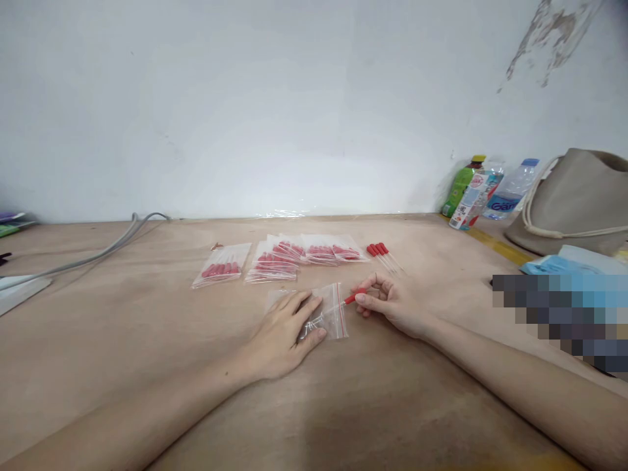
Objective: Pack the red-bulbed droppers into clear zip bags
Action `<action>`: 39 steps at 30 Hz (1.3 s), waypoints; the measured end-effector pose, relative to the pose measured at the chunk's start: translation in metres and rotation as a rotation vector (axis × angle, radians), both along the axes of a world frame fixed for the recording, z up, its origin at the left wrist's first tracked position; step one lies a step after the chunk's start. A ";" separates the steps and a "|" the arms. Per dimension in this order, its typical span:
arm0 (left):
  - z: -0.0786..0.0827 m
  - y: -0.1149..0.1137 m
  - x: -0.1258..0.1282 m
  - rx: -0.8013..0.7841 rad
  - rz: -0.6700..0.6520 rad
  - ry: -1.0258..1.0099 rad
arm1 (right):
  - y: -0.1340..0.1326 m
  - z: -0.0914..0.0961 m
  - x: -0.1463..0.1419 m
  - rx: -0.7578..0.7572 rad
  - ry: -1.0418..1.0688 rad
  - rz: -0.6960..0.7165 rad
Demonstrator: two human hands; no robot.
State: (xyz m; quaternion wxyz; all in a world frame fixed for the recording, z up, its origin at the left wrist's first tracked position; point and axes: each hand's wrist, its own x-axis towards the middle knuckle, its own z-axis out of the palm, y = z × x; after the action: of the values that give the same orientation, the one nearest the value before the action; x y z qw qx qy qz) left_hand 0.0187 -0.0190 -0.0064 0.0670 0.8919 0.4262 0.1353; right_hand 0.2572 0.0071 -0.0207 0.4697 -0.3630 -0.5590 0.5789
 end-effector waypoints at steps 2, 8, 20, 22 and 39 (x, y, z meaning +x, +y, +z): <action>-0.001 0.001 -0.001 -0.006 0.002 0.004 | 0.000 0.002 0.002 0.037 -0.010 0.090; -0.002 0.000 0.000 0.009 -0.012 -0.008 | -0.002 0.005 -0.005 -0.008 -0.023 0.407; 0.015 0.013 -0.020 -0.138 -0.187 -0.082 | 0.014 0.008 0.012 -0.055 -0.194 0.194; 0.013 0.016 -0.023 -0.110 -0.217 -0.069 | 0.017 0.010 0.015 -0.086 -0.203 0.190; 0.004 0.014 -0.018 -0.043 -0.145 -0.035 | 0.004 0.009 -0.004 0.120 -0.462 0.093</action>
State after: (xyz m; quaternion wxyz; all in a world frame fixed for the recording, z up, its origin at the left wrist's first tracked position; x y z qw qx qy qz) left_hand 0.0005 -0.0047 -0.0025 0.1030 0.9165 0.3618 0.1364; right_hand 0.2532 0.0108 -0.0116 0.3230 -0.4311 -0.7009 0.4675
